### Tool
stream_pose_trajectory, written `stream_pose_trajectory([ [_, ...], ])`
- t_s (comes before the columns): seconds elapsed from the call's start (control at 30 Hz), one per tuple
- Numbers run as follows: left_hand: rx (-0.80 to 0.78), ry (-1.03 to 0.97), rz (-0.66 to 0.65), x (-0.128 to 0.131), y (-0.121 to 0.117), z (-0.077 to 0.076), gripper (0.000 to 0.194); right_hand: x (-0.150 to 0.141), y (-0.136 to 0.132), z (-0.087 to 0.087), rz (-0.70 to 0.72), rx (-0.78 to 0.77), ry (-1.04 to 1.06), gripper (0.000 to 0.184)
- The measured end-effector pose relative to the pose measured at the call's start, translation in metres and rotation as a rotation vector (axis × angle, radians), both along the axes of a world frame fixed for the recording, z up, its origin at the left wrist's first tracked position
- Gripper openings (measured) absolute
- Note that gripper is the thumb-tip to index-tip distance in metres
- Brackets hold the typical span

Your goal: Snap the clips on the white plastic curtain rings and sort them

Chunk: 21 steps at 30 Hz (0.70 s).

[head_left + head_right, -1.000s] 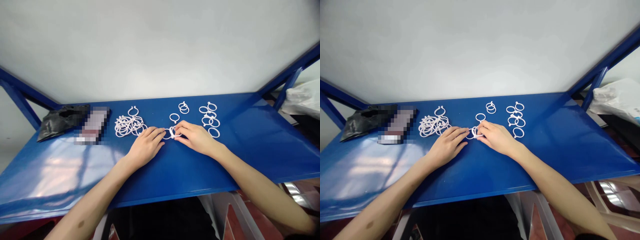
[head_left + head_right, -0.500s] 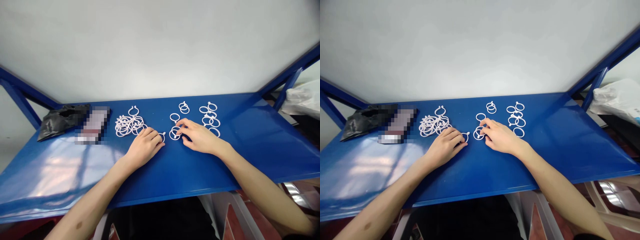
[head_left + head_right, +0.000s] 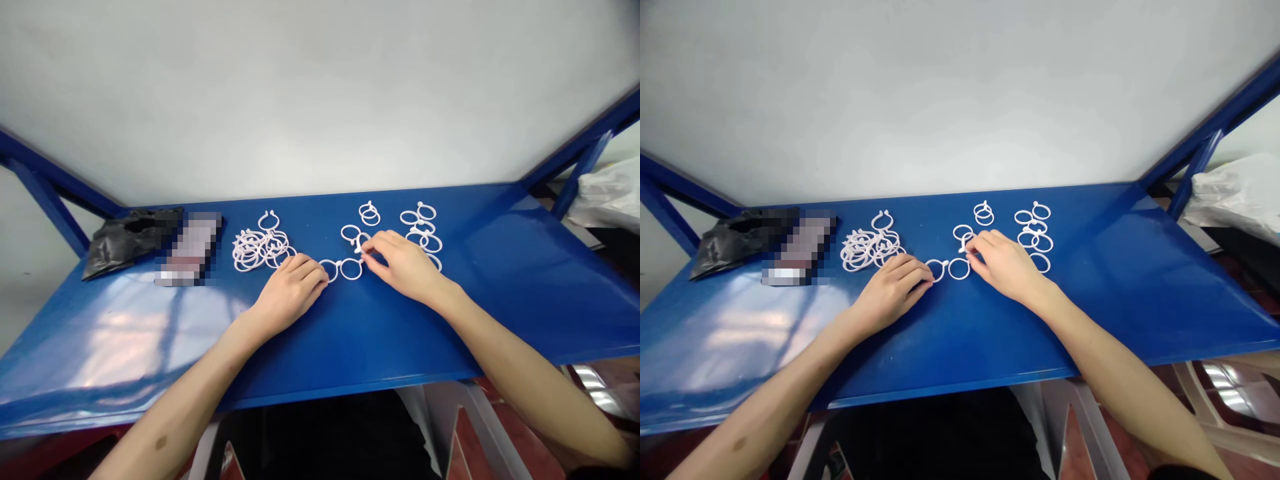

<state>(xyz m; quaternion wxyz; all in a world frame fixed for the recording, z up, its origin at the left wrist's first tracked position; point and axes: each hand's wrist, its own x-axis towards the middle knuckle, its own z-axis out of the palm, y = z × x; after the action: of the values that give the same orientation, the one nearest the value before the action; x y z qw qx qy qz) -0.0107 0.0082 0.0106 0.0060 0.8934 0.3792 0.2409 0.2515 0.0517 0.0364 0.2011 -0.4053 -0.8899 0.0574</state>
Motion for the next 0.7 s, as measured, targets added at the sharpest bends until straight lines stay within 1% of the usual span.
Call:
stream_pose_trajectory([
  [0.1,0.063,-0.044,0.031,0.007,0.001,0.002,0.012,0.002,0.002,-0.001,-0.111,0.046,-0.052,0.02],
  [0.17,0.11,-0.03,0.015,0.015,0.002,0.002,0.011,0.003,0.003,-0.002,-0.159,0.045,-0.089,0.02],
  [0.3,0.172,0.09,-0.053,0.034,0.007,-0.003,0.016,0.002,0.004,-0.003,-0.236,-0.065,-0.085,0.013],
  [0.37,0.198,0.141,-0.053,0.042,0.008,-0.006,0.018,0.0,0.003,-0.004,-0.284,-0.117,-0.071,0.011],
  [0.47,0.24,0.162,-0.016,0.048,0.008,-0.009,0.017,-0.005,0.001,-0.006,-0.343,-0.157,-0.087,0.01],
  [0.53,0.251,0.146,0.024,0.05,0.007,-0.011,0.015,-0.009,-0.001,-0.005,-0.352,-0.175,-0.106,0.013],
  [0.63,0.239,0.095,0.137,0.05,0.003,-0.013,0.009,-0.006,-0.002,0.004,-0.353,-0.179,-0.121,0.02],
  [0.7,0.22,0.062,0.21,0.049,0.001,-0.014,0.007,0.004,-0.001,0.012,-0.315,-0.164,-0.131,0.019],
])
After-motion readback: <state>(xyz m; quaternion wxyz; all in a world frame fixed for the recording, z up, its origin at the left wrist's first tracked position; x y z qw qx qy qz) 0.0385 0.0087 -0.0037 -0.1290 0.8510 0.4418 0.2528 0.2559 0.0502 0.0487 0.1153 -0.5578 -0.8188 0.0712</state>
